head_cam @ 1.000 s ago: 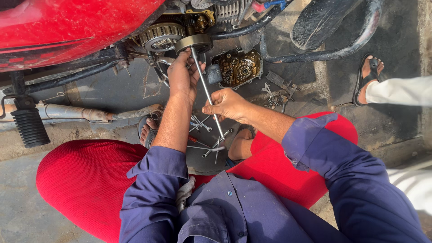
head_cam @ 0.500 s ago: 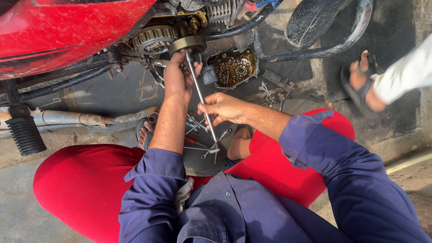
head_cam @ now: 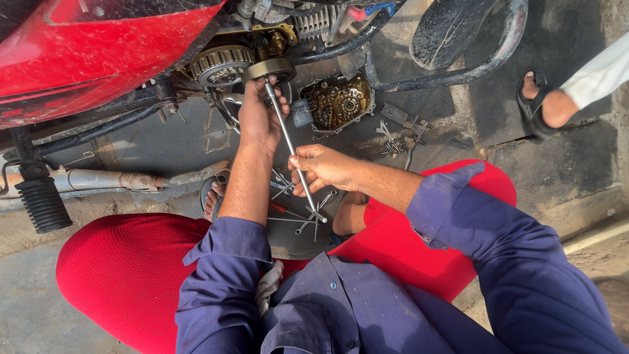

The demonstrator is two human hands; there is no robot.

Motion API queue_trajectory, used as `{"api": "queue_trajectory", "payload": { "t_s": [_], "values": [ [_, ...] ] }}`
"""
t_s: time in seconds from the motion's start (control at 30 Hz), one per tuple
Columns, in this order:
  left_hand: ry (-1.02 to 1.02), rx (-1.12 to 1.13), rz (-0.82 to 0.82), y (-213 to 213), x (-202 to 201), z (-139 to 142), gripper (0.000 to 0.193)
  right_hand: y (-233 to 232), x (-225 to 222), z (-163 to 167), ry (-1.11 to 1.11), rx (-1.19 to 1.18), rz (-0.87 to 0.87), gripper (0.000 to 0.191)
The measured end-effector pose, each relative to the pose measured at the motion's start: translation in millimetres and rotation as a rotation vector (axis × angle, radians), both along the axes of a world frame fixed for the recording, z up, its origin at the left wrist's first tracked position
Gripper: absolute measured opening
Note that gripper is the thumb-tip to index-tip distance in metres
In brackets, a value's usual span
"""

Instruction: The person is working on a motorcycle engine, using a T-handle wrench to tighten a bolt on the clutch assembly. They switch to a screwdriver to adjust a component and then use a cloth to wipe the area.

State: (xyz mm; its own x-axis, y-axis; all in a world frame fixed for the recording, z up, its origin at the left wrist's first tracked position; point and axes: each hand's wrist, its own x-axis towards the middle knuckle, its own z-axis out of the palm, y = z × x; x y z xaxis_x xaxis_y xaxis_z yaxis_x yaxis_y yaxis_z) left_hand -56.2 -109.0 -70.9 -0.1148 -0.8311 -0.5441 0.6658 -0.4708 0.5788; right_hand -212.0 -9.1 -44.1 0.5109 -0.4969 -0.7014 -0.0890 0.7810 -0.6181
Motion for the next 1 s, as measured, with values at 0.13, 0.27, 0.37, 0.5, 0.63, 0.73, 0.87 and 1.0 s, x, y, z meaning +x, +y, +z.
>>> {"api": "queue_trajectory", "payload": {
  "t_s": [0.13, 0.27, 0.37, 0.5, 0.63, 0.73, 0.87, 1.0],
  "values": [
    [0.24, 0.047, -0.003, -2, -3, -3, 0.03, 13, -2, 5, -0.013, 0.012, 0.01, 0.03],
    [0.276, 0.05, 0.031, 0, -7, -11, 0.033, 20, -5, 5, 0.015, -0.051, 0.081, 0.031],
    [0.224, 0.002, 0.045, 5, -11, -20, 0.031, 26, -7, 5, 0.078, -0.169, 0.16, 0.034],
    [0.17, -0.144, -0.204, 24, -20, -36, 0.04, 43, -5, 13, -0.045, -0.27, 0.174, 0.034],
    [0.229, -0.035, -0.425, 53, -56, -60, 0.025, 66, -7, 31, -0.372, -0.159, 0.328, 0.04],
    [0.113, 0.044, -0.471, 81, -90, -81, 0.015, 79, -6, 42, -0.428, -0.124, 0.474, 0.042],
    [-0.003, 0.264, -0.454, 103, -105, -101, 0.028, 91, 3, 48, -0.409, -0.273, 0.612, 0.038],
    [-0.043, 0.25, -0.411, 97, -102, -104, 0.052, 100, 1, 52, -0.246, -0.384, 0.851, 0.045]
  ]
}}
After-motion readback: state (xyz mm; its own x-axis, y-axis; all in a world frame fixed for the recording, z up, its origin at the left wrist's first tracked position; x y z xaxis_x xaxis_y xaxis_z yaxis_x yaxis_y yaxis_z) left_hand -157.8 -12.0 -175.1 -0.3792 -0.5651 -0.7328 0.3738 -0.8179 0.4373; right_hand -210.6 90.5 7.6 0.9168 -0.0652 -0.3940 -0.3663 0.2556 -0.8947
